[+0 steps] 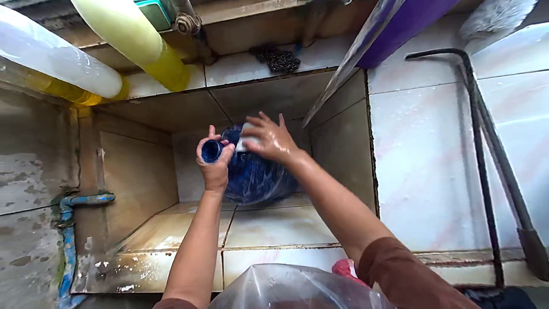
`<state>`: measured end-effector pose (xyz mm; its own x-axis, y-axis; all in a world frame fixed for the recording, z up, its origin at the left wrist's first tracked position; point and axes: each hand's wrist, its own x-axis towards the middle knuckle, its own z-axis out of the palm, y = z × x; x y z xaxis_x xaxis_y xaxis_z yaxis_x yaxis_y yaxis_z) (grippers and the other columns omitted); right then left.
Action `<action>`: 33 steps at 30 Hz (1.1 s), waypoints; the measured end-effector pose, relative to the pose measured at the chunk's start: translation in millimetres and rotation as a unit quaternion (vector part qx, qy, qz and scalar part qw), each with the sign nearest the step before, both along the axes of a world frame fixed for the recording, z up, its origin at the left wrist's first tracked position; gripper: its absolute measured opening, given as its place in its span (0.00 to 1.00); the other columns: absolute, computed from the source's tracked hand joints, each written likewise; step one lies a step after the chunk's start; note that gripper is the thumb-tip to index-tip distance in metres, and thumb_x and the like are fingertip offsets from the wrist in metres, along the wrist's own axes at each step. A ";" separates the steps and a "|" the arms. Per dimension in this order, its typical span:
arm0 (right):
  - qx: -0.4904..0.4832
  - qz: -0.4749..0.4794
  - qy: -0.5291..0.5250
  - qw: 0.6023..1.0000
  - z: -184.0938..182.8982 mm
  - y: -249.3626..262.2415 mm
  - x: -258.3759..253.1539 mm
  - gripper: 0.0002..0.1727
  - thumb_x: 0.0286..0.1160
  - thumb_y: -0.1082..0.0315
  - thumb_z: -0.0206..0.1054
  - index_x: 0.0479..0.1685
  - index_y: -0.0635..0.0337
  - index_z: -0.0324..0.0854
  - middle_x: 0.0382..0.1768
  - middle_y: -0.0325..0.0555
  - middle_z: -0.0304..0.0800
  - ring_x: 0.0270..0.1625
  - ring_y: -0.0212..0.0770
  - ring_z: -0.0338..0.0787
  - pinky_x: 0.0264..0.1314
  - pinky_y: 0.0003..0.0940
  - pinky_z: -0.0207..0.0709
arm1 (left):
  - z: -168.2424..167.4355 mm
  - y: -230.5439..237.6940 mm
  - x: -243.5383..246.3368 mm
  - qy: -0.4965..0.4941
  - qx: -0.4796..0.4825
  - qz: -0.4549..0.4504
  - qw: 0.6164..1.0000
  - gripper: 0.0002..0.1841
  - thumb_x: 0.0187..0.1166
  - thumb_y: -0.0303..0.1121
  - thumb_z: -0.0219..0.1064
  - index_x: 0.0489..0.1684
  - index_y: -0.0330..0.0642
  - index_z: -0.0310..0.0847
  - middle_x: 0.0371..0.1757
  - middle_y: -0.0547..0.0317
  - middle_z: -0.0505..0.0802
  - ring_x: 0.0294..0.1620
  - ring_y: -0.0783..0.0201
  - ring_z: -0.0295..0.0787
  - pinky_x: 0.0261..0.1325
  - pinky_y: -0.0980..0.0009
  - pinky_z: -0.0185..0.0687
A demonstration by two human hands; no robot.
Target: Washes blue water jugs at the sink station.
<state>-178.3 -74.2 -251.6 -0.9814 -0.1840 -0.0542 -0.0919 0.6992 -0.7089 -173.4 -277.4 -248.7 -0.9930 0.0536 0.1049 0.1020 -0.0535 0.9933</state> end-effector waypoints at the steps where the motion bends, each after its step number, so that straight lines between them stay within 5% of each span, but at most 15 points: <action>1: -0.053 -0.017 -0.070 0.996 -5.9 10.3 -20.1 0.24 0.83 0.42 0.58 0.68 0.39 0.89 0.85 0.46 0.73 0.90 0.54 0.64 0.87 0.77 0.45 | 0.3 -13.6 0.8 0.012 0.015 -0.081 0.997 0.24 0.64 0.25 0.79 0.61 0.44 0.80 0.83 0.51 0.79 0.80 0.53 0.78 0.78 0.55 0.78; 4: -0.189 -0.074 -0.103 0.974 -21.0 1.9 -25.2 0.24 0.87 0.49 0.59 0.69 0.51 0.87 0.81 0.47 0.78 0.85 0.46 0.74 0.89 0.53 0.63 | 1.3 -51.6 -14.4 -0.031 0.054 -0.183 0.981 0.25 0.63 0.32 0.81 0.60 0.45 0.81 0.86 0.49 0.75 0.84 0.50 0.72 0.82 0.53 0.74; 7: -0.194 -0.105 0.144 0.965 -42.4 -62.2 34.9 0.28 0.84 0.45 0.55 0.66 0.52 0.89 0.81 0.53 0.77 0.88 0.56 0.67 0.91 0.60 0.56 | -3.0 -64.8 -25.0 -0.098 0.052 0.070 0.991 0.35 0.68 0.28 0.73 0.79 0.41 0.66 0.77 0.55 0.80 0.67 0.62 0.84 0.68 0.62 0.84; 9: -0.127 -0.136 0.119 0.975 -78.6 -83.6 73.2 0.35 0.89 0.40 0.43 0.80 0.53 0.77 0.88 0.54 0.67 0.92 0.57 0.60 0.92 0.66 0.49 | -12.4 -72.7 -35.7 -0.131 0.039 0.250 0.958 0.33 0.76 0.34 0.73 0.79 0.35 0.63 0.63 0.50 0.86 0.61 0.60 0.87 0.65 0.59 0.85; 11: -0.073 -0.160 -0.026 0.984 -102.1 -73.8 79.3 0.31 0.92 0.51 0.47 0.88 0.55 0.68 0.90 0.55 0.62 0.93 0.60 0.58 0.89 0.73 0.48 | -15.6 -86.2 -42.3 -0.181 0.022 0.335 0.925 0.28 0.79 0.42 0.73 0.73 0.37 0.70 0.54 0.53 0.88 0.53 0.61 0.88 0.60 0.60 0.87; 13: -0.093 -0.228 -0.146 0.958 -104.3 -61.2 61.7 0.32 0.94 0.48 0.40 0.90 0.50 0.66 0.90 0.51 0.62 0.93 0.56 0.58 0.91 0.72 0.45 | -16.6 -96.1 -38.5 -0.184 0.026 0.297 0.936 0.17 0.79 0.35 0.70 0.62 0.41 0.76 0.50 0.59 0.88 0.50 0.64 0.88 0.56 0.62 0.87; 14: -0.112 -0.247 -0.162 0.949 -93.8 -60.6 50.9 0.33 0.94 0.45 0.39 0.89 0.49 0.67 0.90 0.51 0.64 0.93 0.55 0.59 0.91 0.71 0.44 | -17.0 -101.4 -34.1 -0.177 0.036 0.236 0.955 0.18 0.77 0.32 0.69 0.64 0.43 0.76 0.55 0.60 0.88 0.53 0.65 0.87 0.58 0.63 0.86; 16: -0.134 -0.223 -0.083 0.962 -57.1 -78.7 42.0 0.31 0.93 0.46 0.43 0.84 0.52 0.73 0.87 0.52 0.69 0.91 0.53 0.63 0.92 0.67 0.47 | -23.6 -120.5 -26.6 -0.155 0.087 0.074 0.981 0.27 0.66 0.33 0.74 0.67 0.49 0.76 0.77 0.62 0.82 0.62 0.67 0.87 0.61 0.67 0.86; 19: -0.144 -0.140 0.136 0.970 -36.1 -117.5 47.5 0.29 0.88 0.47 0.51 0.75 0.53 0.83 0.84 0.55 0.73 0.89 0.56 0.68 0.89 0.66 0.55 | -42.7 -145.5 -33.9 -0.145 0.200 -0.034 0.968 0.36 0.55 0.34 0.83 0.70 0.52 0.74 0.85 0.58 0.77 0.64 0.63 0.88 0.63 0.66 0.86; 22: -0.041 -0.135 0.060 0.988 -85.2 -101.4 65.5 0.29 0.91 0.53 0.48 0.85 0.54 0.73 0.87 0.54 0.69 0.90 0.59 0.65 0.89 0.68 0.54 | -41.2 -141.1 -36.2 -0.199 0.158 0.189 0.949 0.24 0.83 0.40 0.61 0.77 0.48 0.66 0.67 0.59 0.84 0.64 0.61 0.84 0.69 0.60 0.82; 25: -0.001 -0.229 -0.144 0.963 -122.6 -59.5 73.9 0.28 0.94 0.55 0.44 0.87 0.54 0.69 0.88 0.55 0.66 0.91 0.61 0.60 0.88 0.75 0.48 | -38.2 -137.8 -41.8 -0.271 0.084 0.347 0.894 0.19 0.85 0.44 0.65 0.68 0.48 0.72 0.56 0.56 0.85 0.56 0.60 0.85 0.58 0.56 0.85; 27: -0.036 -0.267 -0.177 0.947 -111.7 -58.9 64.8 0.33 0.94 0.46 0.39 0.87 0.52 0.69 0.89 0.55 0.64 0.93 0.59 0.58 0.91 0.72 0.41 | -36.2 -133.2 -40.8 -0.246 0.073 0.279 0.925 0.13 0.82 0.32 0.64 0.62 0.47 0.74 0.53 0.60 0.86 0.52 0.64 0.85 0.56 0.61 0.85; 28: -0.054 -0.250 -0.139 0.957 -94.3 -69.2 58.8 0.34 0.93 0.43 0.40 0.86 0.52 0.71 0.88 0.55 0.66 0.92 0.58 0.60 0.92 0.70 0.43 | -37.5 -135.3 -37.4 -0.219 0.086 0.201 0.951 0.17 0.79 0.29 0.63 0.65 0.46 0.73 0.61 0.61 0.86 0.56 0.66 0.86 0.59 0.64 0.85; 31: -0.138 -0.161 0.061 0.975 -52.1 -107.4 35.8 0.35 0.88 0.40 0.47 0.81 0.53 0.78 0.85 0.53 0.72 0.89 0.54 0.68 0.91 0.65 0.53 | -53.5 -153.7 -39.9 -0.134 0.197 -0.038 0.971 0.34 0.54 0.35 0.84 0.66 0.52 0.76 0.83 0.57 0.78 0.60 0.63 0.90 0.60 0.66 0.87; 33: -0.110 -0.139 0.052 0.983 -64.7 -102.4 27.8 0.34 0.89 0.41 0.47 0.82 0.51 0.77 0.85 0.51 0.73 0.88 0.52 0.70 0.90 0.62 0.57 | -70.9 -169.8 -45.8 -0.118 0.248 -0.062 0.960 0.45 0.47 0.39 0.90 0.74 0.51 0.76 0.86 0.53 0.75 0.61 0.59 0.90 0.61 0.64 0.88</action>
<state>-150.5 -176.5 -316.3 -0.9935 0.0962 0.0603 0.0009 0.5380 -0.8429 -219.2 -447.2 -319.6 -0.9814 0.1748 -0.0797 -0.1611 -0.5222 0.8374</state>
